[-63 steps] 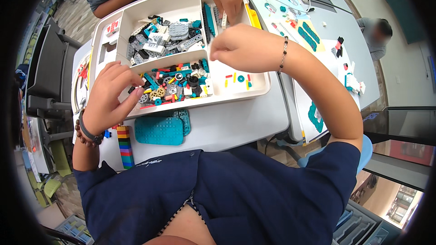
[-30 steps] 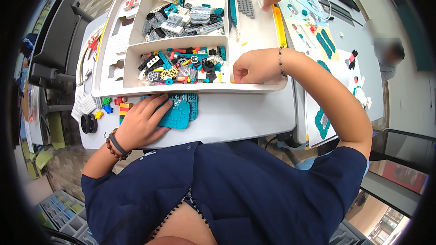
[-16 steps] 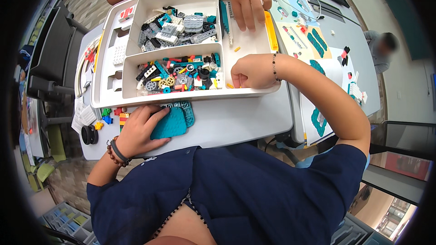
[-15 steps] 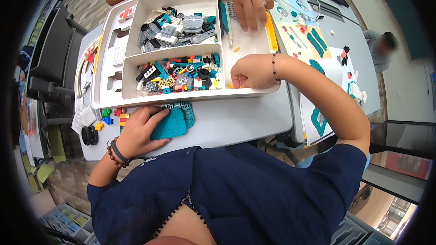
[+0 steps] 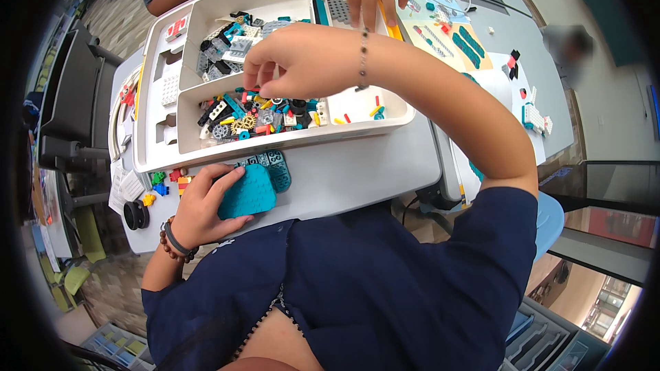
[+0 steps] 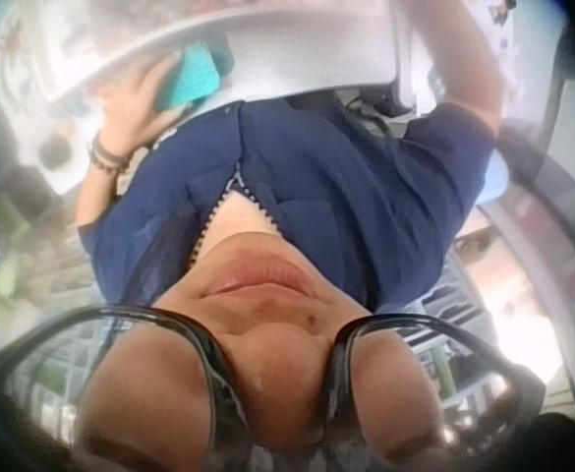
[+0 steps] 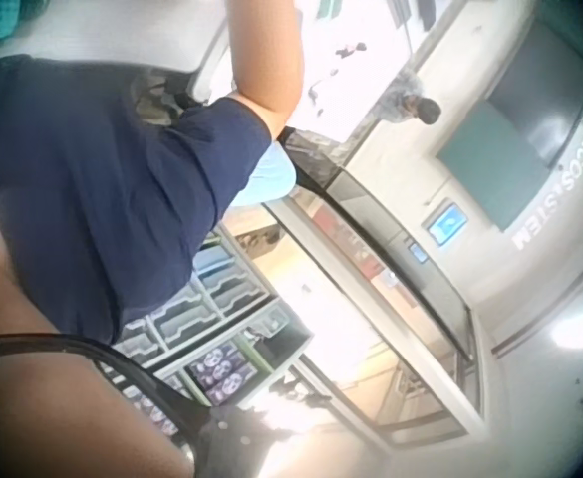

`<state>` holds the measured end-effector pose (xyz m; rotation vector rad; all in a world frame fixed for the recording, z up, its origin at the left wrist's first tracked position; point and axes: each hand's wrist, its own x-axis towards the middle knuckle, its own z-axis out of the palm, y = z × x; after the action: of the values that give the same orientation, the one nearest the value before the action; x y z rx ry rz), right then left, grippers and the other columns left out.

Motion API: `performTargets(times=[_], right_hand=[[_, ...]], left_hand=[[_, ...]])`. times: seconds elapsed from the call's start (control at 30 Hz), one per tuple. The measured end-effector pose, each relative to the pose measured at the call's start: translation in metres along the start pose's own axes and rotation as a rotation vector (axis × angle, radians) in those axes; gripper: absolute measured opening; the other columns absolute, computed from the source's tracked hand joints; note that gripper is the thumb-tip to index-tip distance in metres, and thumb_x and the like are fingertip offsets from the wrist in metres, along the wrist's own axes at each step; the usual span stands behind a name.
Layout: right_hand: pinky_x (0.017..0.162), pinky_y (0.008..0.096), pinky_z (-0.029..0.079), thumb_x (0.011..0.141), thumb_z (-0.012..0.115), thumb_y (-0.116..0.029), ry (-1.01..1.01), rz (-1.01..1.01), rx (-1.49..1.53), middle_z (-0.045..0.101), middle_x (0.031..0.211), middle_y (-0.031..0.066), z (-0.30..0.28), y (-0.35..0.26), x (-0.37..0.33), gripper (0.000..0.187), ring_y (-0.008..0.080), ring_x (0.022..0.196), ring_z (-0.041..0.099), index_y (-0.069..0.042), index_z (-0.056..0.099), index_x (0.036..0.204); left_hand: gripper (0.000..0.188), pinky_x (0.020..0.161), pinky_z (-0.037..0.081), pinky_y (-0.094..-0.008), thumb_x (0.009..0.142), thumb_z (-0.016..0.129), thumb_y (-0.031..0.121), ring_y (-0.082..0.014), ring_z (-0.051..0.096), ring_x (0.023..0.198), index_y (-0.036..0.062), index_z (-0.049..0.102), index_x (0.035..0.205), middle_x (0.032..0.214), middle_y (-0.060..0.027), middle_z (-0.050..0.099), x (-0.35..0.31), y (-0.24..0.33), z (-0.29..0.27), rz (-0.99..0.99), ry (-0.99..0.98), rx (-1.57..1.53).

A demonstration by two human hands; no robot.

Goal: The person sorts and assembles small plastic building bricks from a compartmentalized tray. They pick up colorful bricks, connect them into a vertical stack, and place baseplates into the tray while another person works nearby.

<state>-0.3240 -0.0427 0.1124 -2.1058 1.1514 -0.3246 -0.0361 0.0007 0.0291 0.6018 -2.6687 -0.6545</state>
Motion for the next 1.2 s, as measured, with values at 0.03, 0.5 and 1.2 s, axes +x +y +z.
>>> performTargets(times=[0.03,0.5,1.2], right_hand=[[0.064,0.0274,0.048,0.085,0.058,-0.014,0.027,-0.02,-0.054,0.062,0.08,0.0082,-0.001,0.005,-0.001,0.018,0.0151,0.073,0.058,0.0,0.061,0.095],[0.083,0.0356,0.048,0.073,0.065,-0.008,-0.032,0.301,-0.498,0.059,0.1,0.0132,0.008,0.092,-0.032,0.035,0.0297,0.096,0.058,-0.007,0.058,0.107],[0.074,0.038,0.051,0.07,0.056,0.002,-0.272,0.267,-0.67,0.061,0.09,0.0217,0.027,0.092,-0.023,0.017,0.0345,0.084,0.062,0.006,0.058,0.086]], left_hand=[[0.071,0.077,0.047,-0.0374,0.059,0.08,0.023,-0.0307,0.056,0.091,0.0044,0.051,0.122,0.106,-0.0158,0.053,-0.001,0.002,-0.001,-0.005,0.001,-0.002],[0.064,0.083,0.042,-0.0408,0.063,0.076,0.03,-0.0319,0.052,0.098,0.0076,0.055,0.118,0.109,-0.0131,0.052,0.007,-0.005,0.004,-0.057,-0.19,0.193],[0.035,0.066,0.044,-0.0347,0.08,0.062,0.037,-0.0225,0.057,0.082,0.0086,0.064,0.1,0.094,-0.0073,0.059,0.016,0.001,-0.015,0.363,0.001,0.504]])
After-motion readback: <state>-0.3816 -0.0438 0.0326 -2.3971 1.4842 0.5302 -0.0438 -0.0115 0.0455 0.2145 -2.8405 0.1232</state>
